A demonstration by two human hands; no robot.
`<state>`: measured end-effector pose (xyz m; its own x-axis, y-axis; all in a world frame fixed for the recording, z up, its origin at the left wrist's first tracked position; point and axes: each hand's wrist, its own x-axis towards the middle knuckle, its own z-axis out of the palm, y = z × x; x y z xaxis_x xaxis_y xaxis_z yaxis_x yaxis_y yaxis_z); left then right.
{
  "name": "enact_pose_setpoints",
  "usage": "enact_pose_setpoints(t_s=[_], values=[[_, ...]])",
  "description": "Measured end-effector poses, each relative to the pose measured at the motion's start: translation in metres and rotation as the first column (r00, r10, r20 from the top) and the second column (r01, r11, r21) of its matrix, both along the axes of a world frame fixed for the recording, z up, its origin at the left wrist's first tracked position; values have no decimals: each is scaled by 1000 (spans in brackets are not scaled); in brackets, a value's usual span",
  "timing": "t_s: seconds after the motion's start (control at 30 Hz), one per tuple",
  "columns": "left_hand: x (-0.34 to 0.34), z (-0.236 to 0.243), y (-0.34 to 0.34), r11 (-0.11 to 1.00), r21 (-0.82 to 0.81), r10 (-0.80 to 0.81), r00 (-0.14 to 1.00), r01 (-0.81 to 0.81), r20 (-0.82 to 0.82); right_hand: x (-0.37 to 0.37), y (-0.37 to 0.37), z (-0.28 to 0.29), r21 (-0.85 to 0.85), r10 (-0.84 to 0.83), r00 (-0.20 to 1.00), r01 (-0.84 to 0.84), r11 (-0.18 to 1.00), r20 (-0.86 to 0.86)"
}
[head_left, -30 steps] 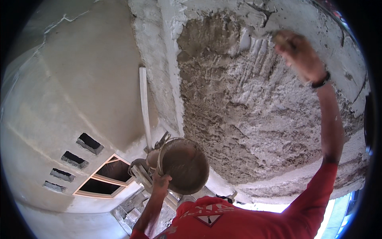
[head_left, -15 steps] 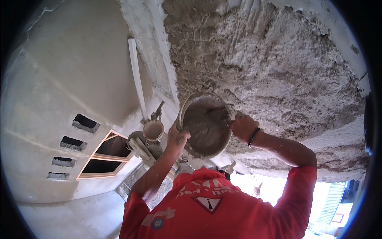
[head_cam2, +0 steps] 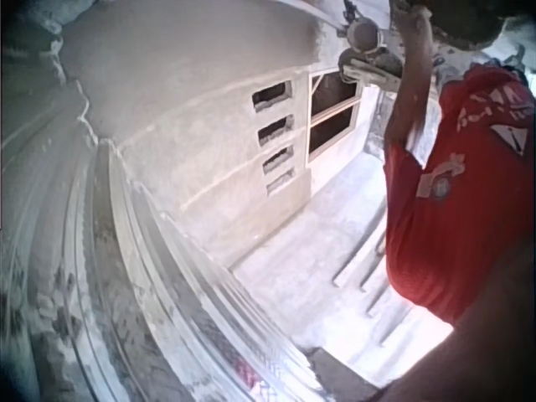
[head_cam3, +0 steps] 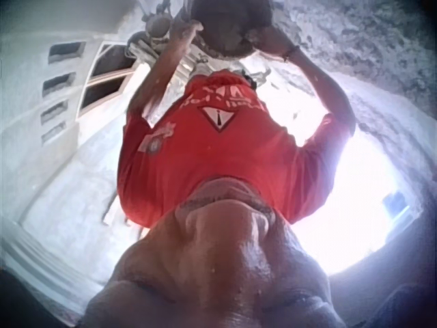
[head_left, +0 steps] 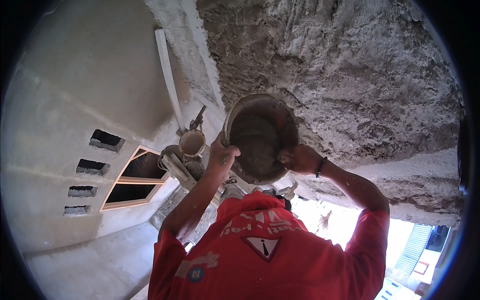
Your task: The person applies plaster to a wall using a trowel and a bucket of wet cement mixture.
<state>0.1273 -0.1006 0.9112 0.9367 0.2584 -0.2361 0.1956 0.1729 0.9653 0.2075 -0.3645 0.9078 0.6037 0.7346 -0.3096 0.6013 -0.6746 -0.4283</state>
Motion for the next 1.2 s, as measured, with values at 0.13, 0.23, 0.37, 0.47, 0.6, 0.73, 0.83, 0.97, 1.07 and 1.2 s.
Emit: enact_pose_setpoints(t_s=[0.13, 0.23, 0.37, 0.47, 0.6, 0.73, 0.83, 0.97, 1.07, 1.2], values=[[-10, 7, 5, 997, -12, 80, 994, -81, -69, 8, -1, 33, -19, 20, 1000, -20, 1000, 19], [-17, 8, 13, 981, -54, 182, 980, -187, -76, 14, 6, 80, 66, 35, 998, -39, 997, 51], [-26, -15, 37, 980, 62, 181, 980, -187, 83, 23, 21, 145, 95, 23, 998, -28, 995, 53], [-31, -4, 48, 980, 0, 201, 979, -201, 35, 21, 40, 207, 36, -9, 999, 11, 999, -51], [-46, -15, 77, 981, 123, 143, 988, -148, 50, 26, 46, 239, 182, 83, 996, -75, 980, -37], [-45, -8, 86, 989, 26, 143, 990, -143, -6, 57, 45, 224, 103, -241, 876, 310, 945, -417], [-48, -24, 88, 987, 17, 160, 986, -159, -53, 96, 29, 237, 293, -544, 839, 515, 806, 24], [-35, -22, 92, 995, 55, 85, 996, -85, 2, 88, -8, 295, 495, -523, 669, 258, 830, 527], [-38, -63, 106, 958, 272, 61, 992, -89, 110, 70, 13, 291, 319, -432, 839, 331, 888, 331], [-17, -34, 85, 946, 312, 82, 996, -87, 27, 60, 15, 174, 104, -28, 913, -16, 994, 407]])
